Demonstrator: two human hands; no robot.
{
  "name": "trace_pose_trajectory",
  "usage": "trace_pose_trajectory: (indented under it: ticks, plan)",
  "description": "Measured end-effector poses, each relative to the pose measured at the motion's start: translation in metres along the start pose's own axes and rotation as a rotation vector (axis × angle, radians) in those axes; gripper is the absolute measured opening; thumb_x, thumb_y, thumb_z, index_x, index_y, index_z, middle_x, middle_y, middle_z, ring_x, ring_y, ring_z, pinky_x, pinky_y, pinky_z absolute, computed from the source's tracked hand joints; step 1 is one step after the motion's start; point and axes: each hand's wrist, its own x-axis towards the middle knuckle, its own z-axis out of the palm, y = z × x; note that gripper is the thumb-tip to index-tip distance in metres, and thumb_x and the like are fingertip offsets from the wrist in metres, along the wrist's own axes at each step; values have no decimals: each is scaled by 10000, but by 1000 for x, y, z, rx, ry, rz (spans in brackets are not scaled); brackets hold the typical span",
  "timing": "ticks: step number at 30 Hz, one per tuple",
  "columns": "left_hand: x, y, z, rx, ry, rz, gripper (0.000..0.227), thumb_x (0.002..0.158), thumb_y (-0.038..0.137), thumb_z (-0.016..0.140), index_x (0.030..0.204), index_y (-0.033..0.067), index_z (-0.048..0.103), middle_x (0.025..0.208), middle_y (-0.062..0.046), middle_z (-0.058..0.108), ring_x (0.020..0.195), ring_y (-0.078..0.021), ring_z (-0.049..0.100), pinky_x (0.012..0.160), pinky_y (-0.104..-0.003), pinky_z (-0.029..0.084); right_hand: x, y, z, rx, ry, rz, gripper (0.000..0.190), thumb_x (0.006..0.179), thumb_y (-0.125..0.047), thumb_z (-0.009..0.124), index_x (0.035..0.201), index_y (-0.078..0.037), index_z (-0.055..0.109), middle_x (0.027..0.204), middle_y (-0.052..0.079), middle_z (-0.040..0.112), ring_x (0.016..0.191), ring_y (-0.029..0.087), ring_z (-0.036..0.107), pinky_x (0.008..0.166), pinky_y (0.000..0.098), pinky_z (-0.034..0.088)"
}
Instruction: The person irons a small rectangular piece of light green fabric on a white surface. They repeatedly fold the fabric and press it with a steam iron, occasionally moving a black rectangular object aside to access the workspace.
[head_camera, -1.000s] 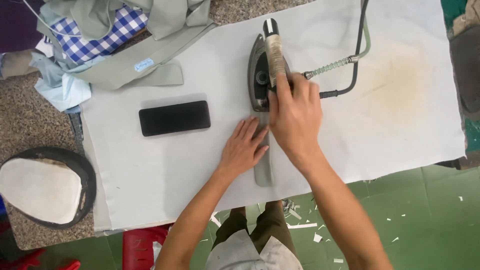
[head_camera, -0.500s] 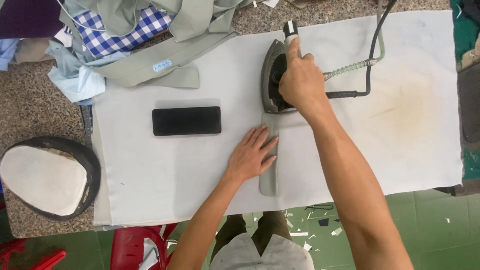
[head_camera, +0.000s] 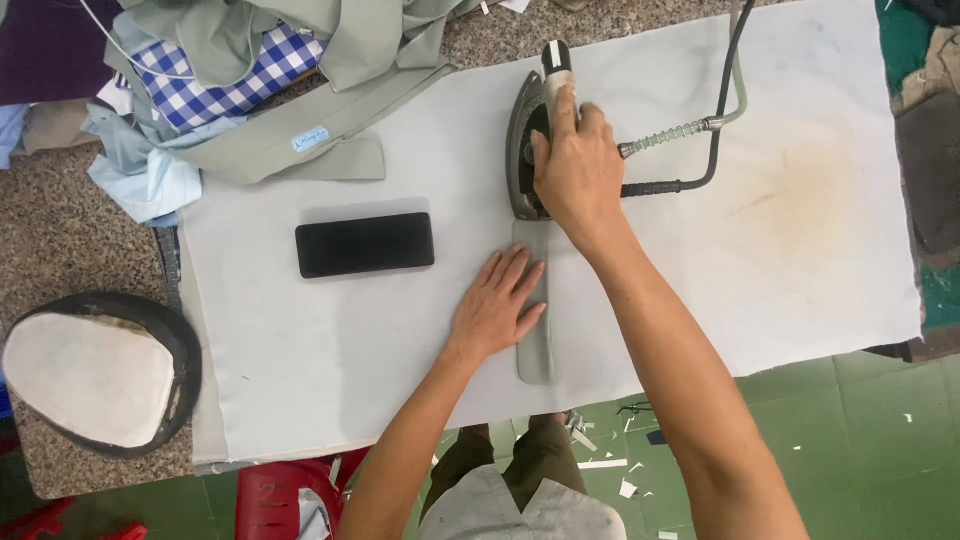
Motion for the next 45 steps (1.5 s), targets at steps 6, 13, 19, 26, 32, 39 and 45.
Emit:
trace_pose_trajectory:
  ticks: [6,13,19,26,32,39,45]
  plan:
    - [-4,-7,17,-185,110,-48,501,1049,326,525,1444,19,533,1415,-196,531,1381,-333,500,1193,-491,361,-93,-10,-64,286,363,-74,217,1034,-151,646,1237,-87,606,926,35,602,816,220,673,631,338,575]
    - [9,-22,27,-163,130,13,443,1052,189,534,1458,14,503,1402,-186,528,1360,-339,508,1183,-492,401,-230,46,26,240,-529,389,544,911,-671,596,1091,-169,700,790,30,789,832,281,764,724,442,577]
    - [8,-18,31,-157,101,39,449,1072,181,488,1478,-8,472,1415,-204,510,1377,-356,488,1196,-499,385,-249,39,40,363,-708,467,380,911,-493,707,1007,-132,777,847,69,794,861,318,761,703,411,582]
    - [5,-21,37,-132,70,40,438,1077,218,479,1473,30,487,1439,-185,494,1386,-349,477,1198,-508,376,-257,56,61,602,-766,391,324,997,-337,591,945,-73,770,752,167,744,794,379,723,679,431,547]
    - [-8,4,19,-59,-50,68,480,1044,341,536,1452,88,539,1505,-188,445,1441,-366,410,1213,-558,322,-251,38,24,503,-722,441,332,978,-356,623,1080,-79,774,828,146,780,853,383,742,713,447,567]
    - [-24,15,24,-62,-90,23,516,1060,401,461,1518,165,487,1581,-119,411,1494,-289,353,1246,-517,244,-257,36,30,612,-707,504,334,991,-340,615,1100,-61,764,816,156,780,843,388,743,705,450,559]
    - [-24,16,21,-71,-98,7,505,1068,395,430,1526,186,480,1580,-112,418,1496,-276,357,1256,-499,231,-262,51,45,697,-689,566,272,964,-279,659,951,-17,729,556,89,652,457,210,600,471,313,462]
